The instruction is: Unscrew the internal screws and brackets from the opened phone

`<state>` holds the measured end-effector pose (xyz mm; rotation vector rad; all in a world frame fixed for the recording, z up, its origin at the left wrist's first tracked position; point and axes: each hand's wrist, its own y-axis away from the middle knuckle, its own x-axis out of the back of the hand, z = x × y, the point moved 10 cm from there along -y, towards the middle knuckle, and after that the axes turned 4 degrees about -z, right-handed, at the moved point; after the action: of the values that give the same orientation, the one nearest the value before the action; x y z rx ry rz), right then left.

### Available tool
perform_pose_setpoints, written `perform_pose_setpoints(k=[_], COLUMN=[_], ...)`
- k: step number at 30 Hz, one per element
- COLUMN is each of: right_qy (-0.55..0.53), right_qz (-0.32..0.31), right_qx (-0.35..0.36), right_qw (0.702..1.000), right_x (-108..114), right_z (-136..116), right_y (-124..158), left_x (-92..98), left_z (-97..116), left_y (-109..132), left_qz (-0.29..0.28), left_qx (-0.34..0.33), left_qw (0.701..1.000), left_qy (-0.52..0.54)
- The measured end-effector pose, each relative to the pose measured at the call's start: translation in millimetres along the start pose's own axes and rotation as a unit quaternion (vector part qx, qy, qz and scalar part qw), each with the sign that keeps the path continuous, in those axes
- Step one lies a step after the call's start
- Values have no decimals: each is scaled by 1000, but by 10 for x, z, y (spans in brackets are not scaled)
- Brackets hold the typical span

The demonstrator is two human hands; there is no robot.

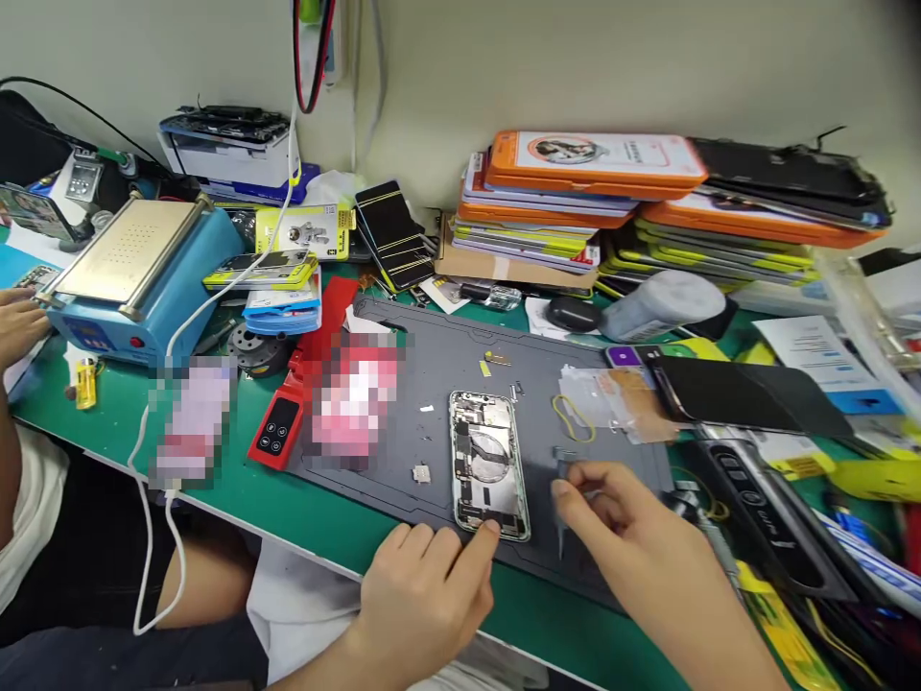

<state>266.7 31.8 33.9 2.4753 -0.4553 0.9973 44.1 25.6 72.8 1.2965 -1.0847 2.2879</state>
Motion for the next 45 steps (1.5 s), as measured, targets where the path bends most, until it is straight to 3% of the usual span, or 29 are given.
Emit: perform_pose_setpoints(k=[2,6,12,17,27,36,43,45], right_qy=[-86,-241,-203,-185,-188,-166,-186,-203], right_qz=[61,166,201,211,183,189,218,236], right_qx=[30,172,240,276,291,333,259,249], right_qw=[994,941,928,919,920,908,922,917], right_x=[131,276,113,69,61,123,146,125], right_z=[-42,-234,-191,-216,-265,-378,-234,-172], right_y=[93,390,527,565,566,620,564,560], left_x=[3,9,-29,-81,-40,-17,58,68], left_z=[-2,-18,-68,10,36,-26,-55,-41], left_y=[10,-1,-51,-108,-235,-244,-347,-282], left_qz=[-5,-15,-12,-45,-100,-105,-104,-98], left_qx=[-4,0,29,-1,-15,-71,-113,-109], left_qw=[1000,1000,999,998,992,991,988,989], left_qy=[3,14,19,-37,-73,-53,-32,-26])
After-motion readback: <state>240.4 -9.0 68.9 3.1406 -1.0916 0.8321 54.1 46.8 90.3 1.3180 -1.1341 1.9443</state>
